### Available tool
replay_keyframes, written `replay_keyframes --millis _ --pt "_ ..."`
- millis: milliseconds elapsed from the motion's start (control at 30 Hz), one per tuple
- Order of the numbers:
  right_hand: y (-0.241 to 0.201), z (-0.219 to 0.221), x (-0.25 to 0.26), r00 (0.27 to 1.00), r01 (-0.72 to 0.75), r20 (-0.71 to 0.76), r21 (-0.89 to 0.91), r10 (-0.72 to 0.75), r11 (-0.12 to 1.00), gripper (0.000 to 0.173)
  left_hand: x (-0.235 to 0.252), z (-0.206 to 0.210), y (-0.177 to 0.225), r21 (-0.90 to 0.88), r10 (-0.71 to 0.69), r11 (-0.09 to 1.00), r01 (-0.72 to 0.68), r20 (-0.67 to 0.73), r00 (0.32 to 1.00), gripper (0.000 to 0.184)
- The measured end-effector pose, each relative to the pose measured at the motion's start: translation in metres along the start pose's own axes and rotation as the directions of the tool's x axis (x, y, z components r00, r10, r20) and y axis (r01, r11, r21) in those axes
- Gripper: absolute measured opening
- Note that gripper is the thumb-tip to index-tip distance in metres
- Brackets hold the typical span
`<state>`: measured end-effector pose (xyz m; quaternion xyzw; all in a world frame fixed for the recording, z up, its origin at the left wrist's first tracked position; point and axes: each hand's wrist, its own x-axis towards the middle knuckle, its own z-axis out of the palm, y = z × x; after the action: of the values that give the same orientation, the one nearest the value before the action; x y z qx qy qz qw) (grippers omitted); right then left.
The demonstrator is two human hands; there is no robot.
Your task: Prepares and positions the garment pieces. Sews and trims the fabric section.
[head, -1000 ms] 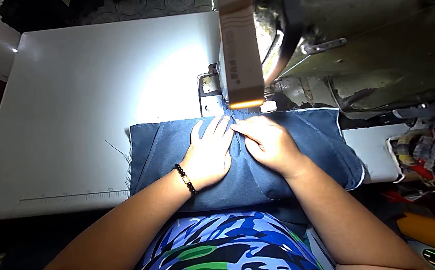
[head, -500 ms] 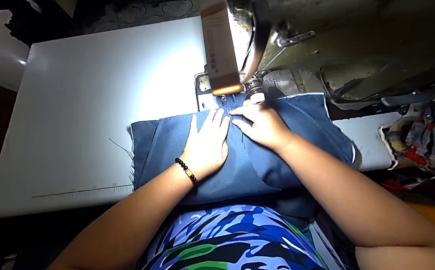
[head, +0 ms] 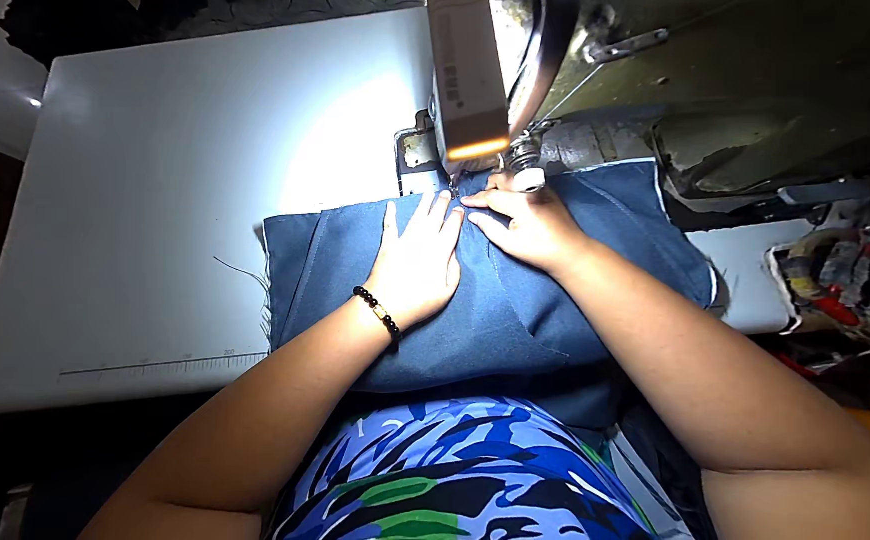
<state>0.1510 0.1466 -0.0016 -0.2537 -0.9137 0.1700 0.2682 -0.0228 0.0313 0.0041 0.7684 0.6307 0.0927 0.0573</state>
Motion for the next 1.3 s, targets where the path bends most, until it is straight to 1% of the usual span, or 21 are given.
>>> replay_keyframes --millis 133,233,333,367,400,467,533,567,600,667,733,767,800,867,933,967,1000,1067,1133,1233,1300 --pt "0.001 0.001 0.004 1.000 -0.020 0.009 -0.006 0.020 1.000 0.028 0.005 -0.002 -0.001 0.006 -0.013 1.000 0.013 0.008 1.000 0.059" --pt "-0.001 -0.002 0.005 0.999 -0.025 0.040 -0.015 0.025 1.000 0.029 0.008 -0.005 -0.002 0.022 -0.026 0.999 0.024 0.055 0.998 0.058" --pt "-0.013 -0.025 -0.005 0.987 0.003 0.163 -0.103 0.014 0.995 0.043 0.009 -0.005 -0.003 0.035 -0.010 0.999 0.009 0.035 0.999 0.058" --pt "-0.017 -0.036 -0.014 0.982 -0.023 0.182 -0.120 0.045 0.993 0.049 0.008 -0.005 -0.003 0.035 -0.005 0.999 0.004 0.020 1.000 0.058" --pt "-0.020 -0.047 -0.027 0.984 -0.076 0.154 -0.115 0.093 0.990 0.049 0.007 -0.006 -0.003 0.035 0.000 0.999 -0.001 0.016 1.000 0.058" --pt "-0.014 -0.068 -0.060 0.981 -0.191 -0.059 -0.144 0.185 0.971 0.037 0.007 -0.009 -0.003 0.046 0.012 0.999 -0.013 0.020 1.000 0.060" --pt "0.002 -0.090 -0.099 0.905 -0.381 -0.287 -0.224 0.313 0.897 0.031 0.008 -0.011 -0.006 0.037 0.022 0.999 -0.024 0.037 0.999 0.059" --pt "0.008 -0.099 -0.115 0.852 -0.486 -0.354 -0.262 0.385 0.834 0.031 0.009 -0.010 -0.008 0.029 0.033 0.999 -0.035 0.044 0.998 0.057" --pt "0.016 -0.105 -0.128 0.807 -0.568 -0.380 -0.291 0.452 0.770 0.032 0.008 -0.009 -0.011 0.025 0.069 0.997 -0.069 0.005 0.998 0.054" --pt "0.029 -0.107 -0.145 0.757 -0.653 -0.322 -0.353 0.568 0.670 0.039 0.005 -0.008 -0.017 0.025 0.213 0.977 -0.211 -0.114 0.970 0.045" --pt "0.037 -0.102 -0.151 0.733 -0.673 -0.250 -0.408 0.633 0.617 0.045 0.006 -0.007 -0.023 -0.033 0.373 0.923 -0.384 -0.168 0.912 0.035" --pt "0.038 -0.103 -0.151 0.732 -0.669 -0.236 -0.427 0.639 0.608 0.046 0.005 -0.009 -0.024 -0.096 0.396 0.907 -0.410 -0.136 0.908 0.035" --pt "0.038 -0.106 -0.150 0.740 -0.659 -0.228 -0.436 0.633 0.613 0.045 0.001 -0.013 -0.022 -0.159 0.375 0.910 -0.383 -0.076 0.924 0.038" --pt "0.040 -0.111 -0.146 0.745 -0.657 -0.238 -0.425 0.623 0.623 0.045 -0.007 -0.024 -0.012 -0.227 0.264 0.942 -0.246 0.053 0.963 0.043" --pt "0.044 -0.110 -0.142 0.711 -0.693 -0.250 -0.409 0.658 0.593 0.044 -0.015 -0.033 0.003 -0.269 0.108 0.961 -0.066 0.143 0.984 0.044" --pt "0.045 -0.110 -0.140 0.690 -0.710 -0.240 -0.404 0.683 0.576 0.044 -0.020 -0.032 0.009 -0.313 0.031 0.949 0.016 0.146 0.989 0.044" --pt "0.045 -0.112 -0.139 0.681 -0.716 -0.225 -0.404 0.696 0.570 0.045 -0.025 -0.026 0.013 -0.374 -0.023 0.926 0.058 0.098 0.995 0.041" --pt "0.045 -0.117 -0.137 0.694 -0.702 -0.200 -0.402 0.692 0.588 0.045 -0.035 -0.008 0.015 -0.437 -0.052 0.899 0.026 -0.050 0.997 0.038" --pt "0.045 -0.121 -0.138 0.711 -0.686 -0.193 -0.400 0.676 0.607 0.043 -0.040 0.001 0.010 -0.364 0.042 0.928 -0.083 -0.121 0.992 0.039" --pt "0.048 -0.124 -0.144 0.739 -0.657 -0.186 -0.411 0.648 0.632 0.042 -0.041 -0.001 -0.003 -0.272 0.203 0.937 -0.221 -0.091 0.975 0.043" --pt "0.050 -0.125 -0.146 0.772 -0.623 -0.190 -0.409 0.606 0.666 0.036 -0.044 -0.005 -0.003 -0.239 0.234 0.942 -0.234 -0.025 0.972 0.049"
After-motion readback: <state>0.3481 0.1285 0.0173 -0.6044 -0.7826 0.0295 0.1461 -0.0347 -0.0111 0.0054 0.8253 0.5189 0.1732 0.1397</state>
